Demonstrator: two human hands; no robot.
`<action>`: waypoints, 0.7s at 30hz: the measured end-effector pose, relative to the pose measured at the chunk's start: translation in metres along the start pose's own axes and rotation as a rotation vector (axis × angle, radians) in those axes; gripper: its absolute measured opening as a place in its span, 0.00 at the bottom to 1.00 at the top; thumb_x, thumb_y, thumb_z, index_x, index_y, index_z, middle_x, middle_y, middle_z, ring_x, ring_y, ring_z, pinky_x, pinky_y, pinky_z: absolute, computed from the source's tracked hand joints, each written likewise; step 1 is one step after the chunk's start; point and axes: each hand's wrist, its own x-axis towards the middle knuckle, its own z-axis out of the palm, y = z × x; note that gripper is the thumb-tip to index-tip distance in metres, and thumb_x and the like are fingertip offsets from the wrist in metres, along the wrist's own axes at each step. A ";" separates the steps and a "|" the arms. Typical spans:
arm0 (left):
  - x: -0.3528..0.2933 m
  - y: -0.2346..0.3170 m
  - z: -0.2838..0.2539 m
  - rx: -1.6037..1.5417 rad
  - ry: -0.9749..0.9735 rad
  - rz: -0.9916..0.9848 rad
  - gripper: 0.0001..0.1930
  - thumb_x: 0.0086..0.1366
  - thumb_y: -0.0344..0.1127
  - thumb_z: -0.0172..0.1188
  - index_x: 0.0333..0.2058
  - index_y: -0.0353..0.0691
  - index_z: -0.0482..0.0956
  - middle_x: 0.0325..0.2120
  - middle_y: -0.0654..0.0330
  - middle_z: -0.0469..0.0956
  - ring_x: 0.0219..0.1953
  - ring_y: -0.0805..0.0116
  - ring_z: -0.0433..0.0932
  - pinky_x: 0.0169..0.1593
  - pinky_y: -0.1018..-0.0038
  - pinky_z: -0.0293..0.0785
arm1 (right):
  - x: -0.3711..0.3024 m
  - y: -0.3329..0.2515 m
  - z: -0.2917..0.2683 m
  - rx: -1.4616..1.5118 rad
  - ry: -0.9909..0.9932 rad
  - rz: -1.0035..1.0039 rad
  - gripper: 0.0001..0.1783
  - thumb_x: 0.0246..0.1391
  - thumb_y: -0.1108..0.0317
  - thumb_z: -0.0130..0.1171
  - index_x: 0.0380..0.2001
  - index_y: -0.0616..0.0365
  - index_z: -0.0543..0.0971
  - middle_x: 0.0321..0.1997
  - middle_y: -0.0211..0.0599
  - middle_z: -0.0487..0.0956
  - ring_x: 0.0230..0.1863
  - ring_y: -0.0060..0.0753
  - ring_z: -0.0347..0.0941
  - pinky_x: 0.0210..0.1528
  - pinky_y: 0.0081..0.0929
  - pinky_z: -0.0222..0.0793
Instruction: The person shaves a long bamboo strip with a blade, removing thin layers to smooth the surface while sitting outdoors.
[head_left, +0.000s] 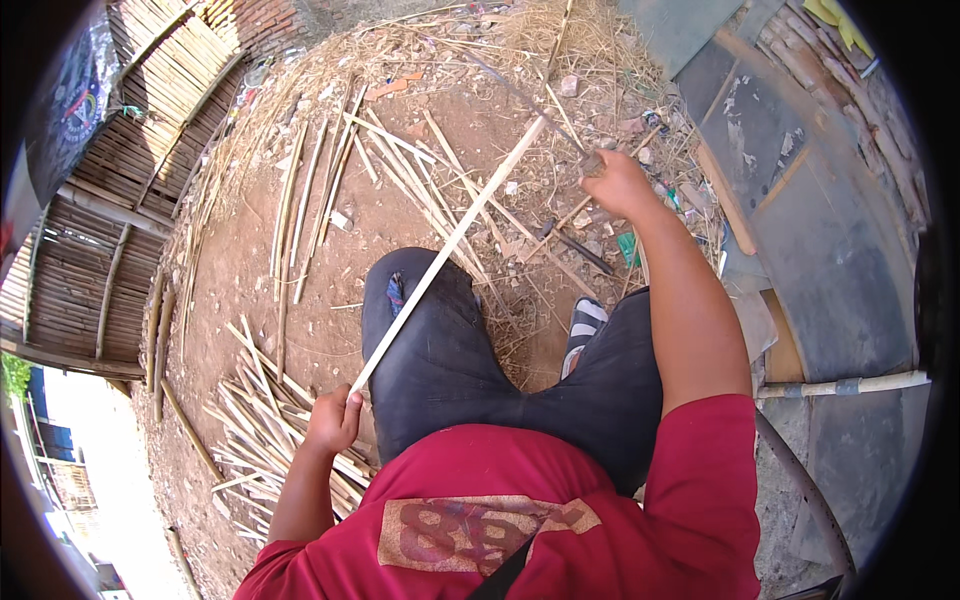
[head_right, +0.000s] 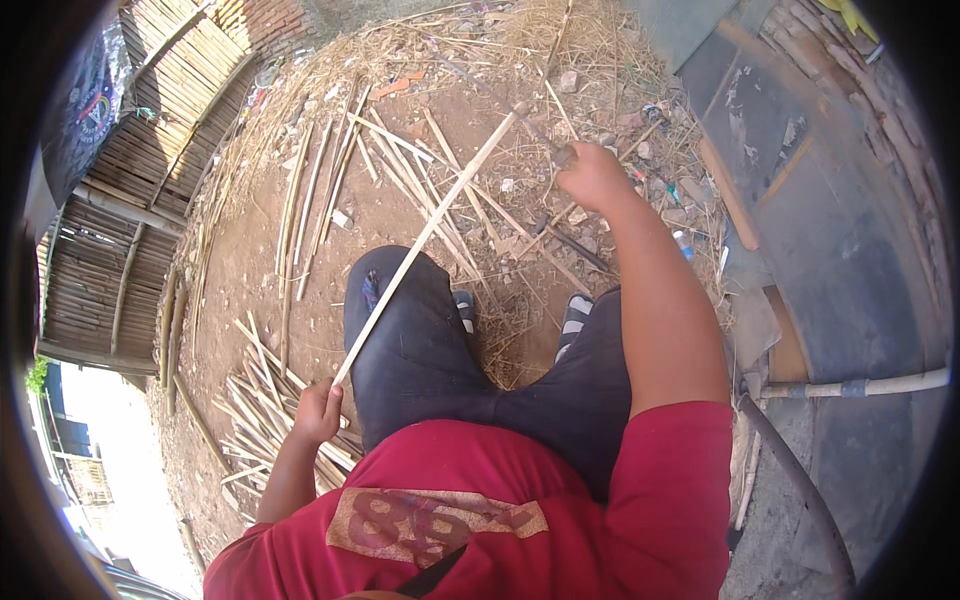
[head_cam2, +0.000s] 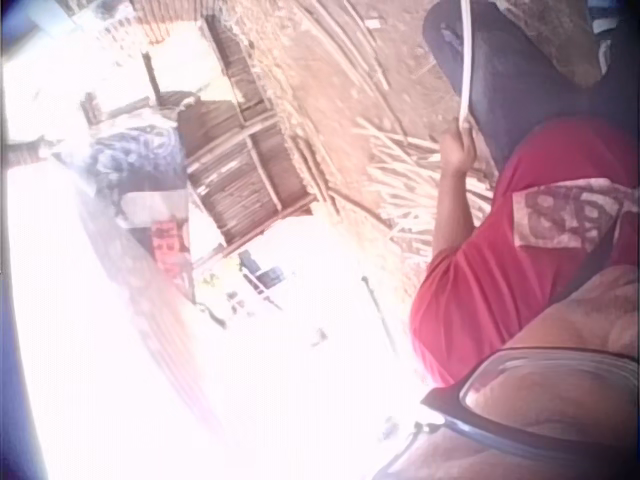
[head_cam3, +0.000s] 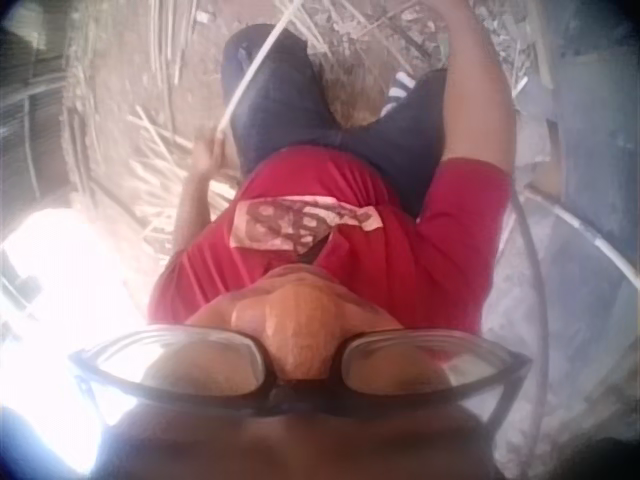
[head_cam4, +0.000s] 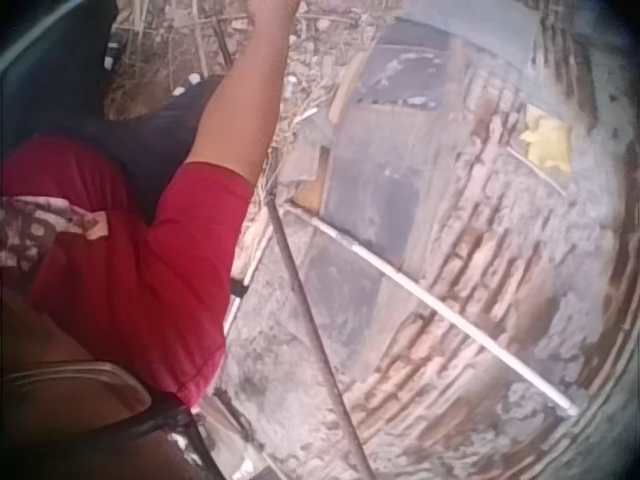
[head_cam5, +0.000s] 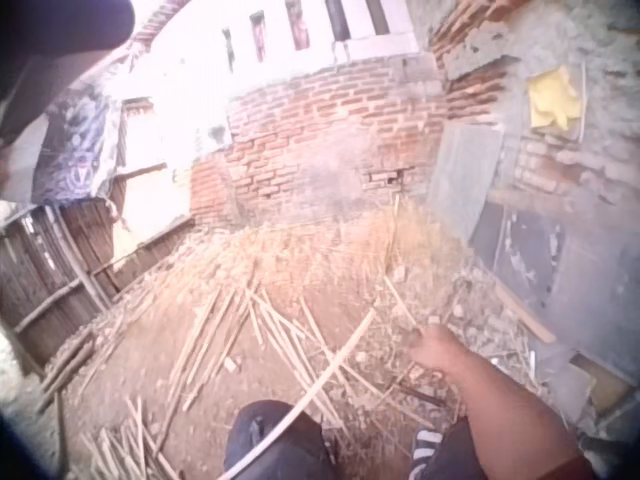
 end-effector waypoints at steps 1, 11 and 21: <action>0.000 0.002 -0.003 0.017 0.001 0.000 0.23 0.76 0.49 0.51 0.28 0.33 0.73 0.18 0.38 0.72 0.24 0.33 0.73 0.29 0.53 0.68 | 0.003 0.013 -0.003 0.014 0.084 0.031 0.17 0.50 0.65 0.64 0.45 0.54 0.82 0.34 0.49 0.84 0.37 0.51 0.83 0.41 0.44 0.77; -0.004 0.007 -0.002 0.128 0.048 0.030 0.22 0.75 0.47 0.52 0.28 0.34 0.71 0.19 0.39 0.71 0.25 0.31 0.73 0.29 0.51 0.68 | -0.041 -0.064 0.001 -0.233 -0.379 -0.294 0.12 0.50 0.62 0.64 0.38 0.55 0.83 0.34 0.48 0.84 0.39 0.51 0.82 0.43 0.47 0.76; -0.006 0.007 -0.002 0.197 0.058 -0.012 0.21 0.73 0.47 0.54 0.28 0.35 0.70 0.20 0.39 0.74 0.27 0.31 0.75 0.30 0.47 0.69 | -0.033 -0.039 0.005 -0.181 -0.180 -0.259 0.13 0.51 0.62 0.64 0.39 0.55 0.83 0.35 0.48 0.84 0.42 0.53 0.83 0.45 0.48 0.76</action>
